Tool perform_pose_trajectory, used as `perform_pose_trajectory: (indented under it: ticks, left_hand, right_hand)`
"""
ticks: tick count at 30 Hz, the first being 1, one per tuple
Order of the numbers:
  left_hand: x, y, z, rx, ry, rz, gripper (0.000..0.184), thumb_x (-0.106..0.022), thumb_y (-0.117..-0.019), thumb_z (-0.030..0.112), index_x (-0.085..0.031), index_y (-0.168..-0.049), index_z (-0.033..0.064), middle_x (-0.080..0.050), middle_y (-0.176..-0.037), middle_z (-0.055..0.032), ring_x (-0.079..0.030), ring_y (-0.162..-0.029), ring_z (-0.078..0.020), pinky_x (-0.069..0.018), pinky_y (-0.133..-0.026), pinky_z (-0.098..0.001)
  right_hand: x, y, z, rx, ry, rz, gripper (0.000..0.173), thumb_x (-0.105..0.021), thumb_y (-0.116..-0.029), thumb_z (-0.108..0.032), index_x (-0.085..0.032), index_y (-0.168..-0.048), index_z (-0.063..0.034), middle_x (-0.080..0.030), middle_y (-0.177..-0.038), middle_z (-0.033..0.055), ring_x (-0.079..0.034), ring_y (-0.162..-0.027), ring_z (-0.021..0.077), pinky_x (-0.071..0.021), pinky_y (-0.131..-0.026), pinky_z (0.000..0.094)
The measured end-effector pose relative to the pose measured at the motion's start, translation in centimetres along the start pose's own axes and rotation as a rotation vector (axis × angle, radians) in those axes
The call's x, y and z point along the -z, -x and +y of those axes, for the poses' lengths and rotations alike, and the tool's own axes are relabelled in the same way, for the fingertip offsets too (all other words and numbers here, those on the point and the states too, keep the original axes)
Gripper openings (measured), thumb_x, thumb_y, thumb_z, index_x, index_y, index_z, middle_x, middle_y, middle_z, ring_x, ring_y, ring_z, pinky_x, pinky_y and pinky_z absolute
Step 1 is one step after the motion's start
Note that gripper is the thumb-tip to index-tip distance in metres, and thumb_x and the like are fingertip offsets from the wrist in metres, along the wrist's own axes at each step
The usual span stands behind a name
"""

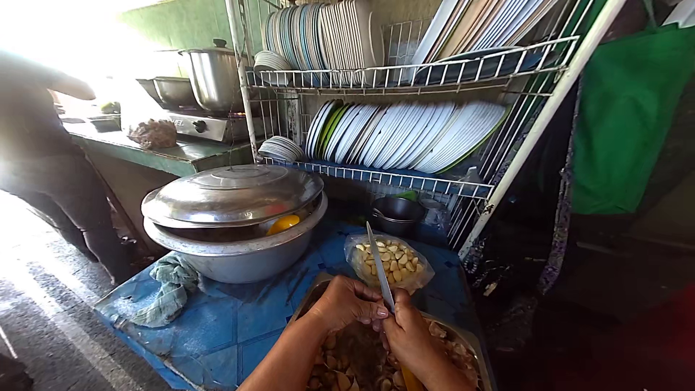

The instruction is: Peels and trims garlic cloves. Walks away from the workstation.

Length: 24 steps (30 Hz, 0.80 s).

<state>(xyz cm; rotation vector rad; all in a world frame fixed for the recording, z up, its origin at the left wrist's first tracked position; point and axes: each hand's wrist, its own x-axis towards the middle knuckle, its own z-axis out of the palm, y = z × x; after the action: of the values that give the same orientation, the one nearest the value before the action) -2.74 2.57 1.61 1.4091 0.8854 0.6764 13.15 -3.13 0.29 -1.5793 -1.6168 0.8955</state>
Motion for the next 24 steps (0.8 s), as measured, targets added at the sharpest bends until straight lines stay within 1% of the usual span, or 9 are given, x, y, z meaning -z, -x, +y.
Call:
perform_pose_trajectory:
  ticks: [4,7,11,15,18,20,24]
  left_hand:
    - [-0.26,0.1,0.29,0.031,0.007,0.01,0.02,-0.079,-0.087,0.002,-0.072,-0.106,-0.0022,-0.074,-0.089,-0.0048,-0.071,-0.075,-0.0091,-0.0605,-0.073,-0.0241]
    - [-0.22,0.0,0.28,0.051,0.054,0.065,0.016,-0.076,-0.0889,0.001,-0.07,-0.103,-0.0029,-0.073,-0.091,-0.0075,-0.071,-0.075,-0.0111,-0.0612,-0.072,-0.0249]
    - [0.01,-0.13,-0.04,0.011,0.078,0.065,0.007,-0.067,-0.0969,0.002,-0.069,-0.102,-0.0034,-0.072,-0.089,-0.0055,-0.071,-0.075,-0.0093,-0.0611,-0.072,-0.024]
    - [-0.03,-0.32,-0.3,-0.028,0.036,0.02,0.01,-0.058,-0.1024,0.004,-0.066,-0.105,-0.0026,-0.069,-0.088,-0.0032,-0.068,-0.074,-0.0069,-0.0588,-0.072,-0.0225]
    - [-0.03,-0.47,-0.42,-0.078,-0.004,-0.004,0.01,-0.057,-0.1019,0.002,-0.066,-0.105,-0.0021,-0.067,-0.087,-0.0015,-0.065,-0.074,-0.0053,-0.0568,-0.072,-0.0216]
    - [-0.03,-0.5,-0.54,-0.14,-0.013,-0.012,0.01,-0.058,-0.1002,0.0,-0.067,-0.104,-0.0019,-0.067,-0.087,-0.0012,-0.065,-0.075,-0.0052,-0.0569,-0.074,-0.0224]
    - [0.04,-0.47,-0.66,-0.23,-0.01,-0.018,0.01,-0.06,-0.0963,-0.003,-0.068,-0.103,-0.002,-0.068,-0.089,-0.0019,-0.067,-0.078,-0.0061,-0.0578,-0.078,-0.0238]
  right_hand:
    - [0.13,0.12,-0.52,-0.048,0.036,0.022,0.034,-0.046,-0.1009,-0.005,-0.043,-0.134,0.0013,-0.063,-0.093,0.0096,-0.066,-0.07,0.0172,-0.0581,-0.067,0.0358]
    - [0.31,0.04,-0.7,-0.089,0.033,0.035,0.033,-0.044,-0.1013,-0.005,-0.043,-0.134,0.0028,-0.062,-0.092,0.0105,-0.066,-0.071,0.0189,-0.0577,-0.068,0.0378]
    - [0.16,-0.06,-0.32,-0.055,0.002,0.049,0.028,-0.042,-0.1027,-0.006,-0.045,-0.129,0.0022,-0.062,-0.085,0.0072,-0.064,-0.066,0.0161,-0.057,-0.065,0.0346]
    - [0.06,-0.04,-0.12,-0.021,-0.024,0.044,0.025,-0.04,-0.1054,-0.01,-0.047,-0.126,0.0015,-0.061,-0.082,0.005,-0.063,-0.064,0.014,-0.0571,-0.062,0.0321]
    - [0.26,0.09,-0.56,-0.036,-0.105,0.033,0.021,-0.039,-0.1061,-0.008,-0.047,-0.123,0.0017,-0.059,-0.078,0.0034,-0.06,-0.058,0.0113,-0.0544,-0.057,0.0285]
    - [0.4,0.18,-0.75,-0.041,-0.163,0.037,0.018,-0.039,-0.1057,-0.007,-0.047,-0.12,0.0012,-0.059,-0.075,0.0025,-0.059,-0.055,0.0098,-0.0533,-0.054,0.0263]
    - [0.5,0.06,-0.62,-0.062,-0.227,0.036,0.02,-0.039,-0.1028,-0.004,-0.046,-0.121,-0.0003,-0.059,-0.074,0.0013,-0.058,-0.053,0.009,-0.0521,-0.051,0.0251]
